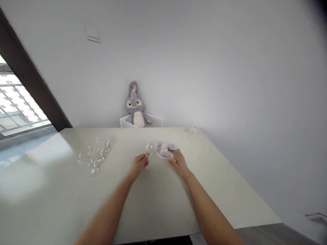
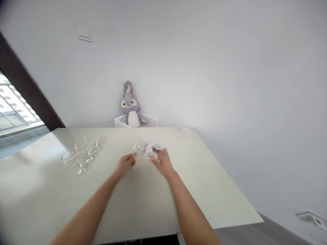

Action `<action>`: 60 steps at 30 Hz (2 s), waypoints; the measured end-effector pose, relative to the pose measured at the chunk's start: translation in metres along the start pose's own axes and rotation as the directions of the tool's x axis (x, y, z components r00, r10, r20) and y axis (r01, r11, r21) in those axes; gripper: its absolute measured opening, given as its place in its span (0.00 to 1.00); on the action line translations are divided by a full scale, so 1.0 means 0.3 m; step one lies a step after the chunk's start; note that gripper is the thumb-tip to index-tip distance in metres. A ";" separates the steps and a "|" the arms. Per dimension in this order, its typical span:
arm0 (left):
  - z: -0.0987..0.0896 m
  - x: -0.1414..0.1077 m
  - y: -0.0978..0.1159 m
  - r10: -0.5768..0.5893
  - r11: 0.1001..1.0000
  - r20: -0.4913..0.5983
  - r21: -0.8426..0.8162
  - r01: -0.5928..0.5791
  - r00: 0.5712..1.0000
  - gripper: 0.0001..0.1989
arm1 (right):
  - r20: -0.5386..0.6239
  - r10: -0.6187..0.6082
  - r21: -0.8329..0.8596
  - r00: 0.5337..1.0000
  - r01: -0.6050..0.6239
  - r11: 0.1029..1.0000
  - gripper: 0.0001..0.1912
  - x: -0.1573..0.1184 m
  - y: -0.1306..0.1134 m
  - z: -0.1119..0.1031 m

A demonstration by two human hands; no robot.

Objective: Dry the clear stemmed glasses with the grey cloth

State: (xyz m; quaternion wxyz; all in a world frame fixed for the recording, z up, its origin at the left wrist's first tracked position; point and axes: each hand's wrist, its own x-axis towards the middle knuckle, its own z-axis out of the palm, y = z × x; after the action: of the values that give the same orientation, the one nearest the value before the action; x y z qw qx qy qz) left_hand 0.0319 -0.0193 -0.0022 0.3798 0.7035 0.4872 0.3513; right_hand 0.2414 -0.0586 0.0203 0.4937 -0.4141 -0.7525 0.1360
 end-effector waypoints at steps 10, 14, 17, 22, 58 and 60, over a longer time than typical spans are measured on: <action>0.079 -0.054 -0.003 0.438 0.714 0.175 0.528 -0.459 0.882 0.08 | 0.034 0.025 -0.341 0.999 -0.012 0.940 0.13 0.001 -0.048 0.084; 0.089 -0.065 0.007 0.517 0.627 0.231 0.553 -0.548 0.825 0.11 | -0.053 0.348 0.186 0.936 -0.334 0.924 0.13 0.012 0.002 0.047; 0.103 -0.064 0.000 0.500 0.668 0.189 0.537 -0.515 0.845 0.12 | 0.005 0.618 0.608 0.786 -0.493 0.622 0.12 0.011 0.044 0.056; 0.132 -0.062 -0.018 0.415 0.786 0.066 0.475 -0.395 0.907 0.09 | -0.013 0.806 0.913 0.592 -0.322 0.250 0.09 0.014 0.057 0.133; 0.061 -0.027 0.037 -0.143 0.680 -0.017 -0.728 0.085 0.990 0.24 | 0.038 0.530 0.420 0.847 -0.495 0.760 0.14 -0.048 -0.018 0.254; 0.054 -0.026 0.044 -0.119 0.701 -0.016 -0.710 0.072 0.993 0.23 | -0.007 0.567 0.419 0.824 -0.512 0.749 0.14 -0.043 0.004 0.247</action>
State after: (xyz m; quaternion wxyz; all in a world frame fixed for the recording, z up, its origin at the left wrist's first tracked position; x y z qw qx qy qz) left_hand 0.0492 -0.0329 0.0010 0.6233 0.4668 0.3623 0.5122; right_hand 0.1807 -0.0527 -0.0238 0.5562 -0.5123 -0.5213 0.3954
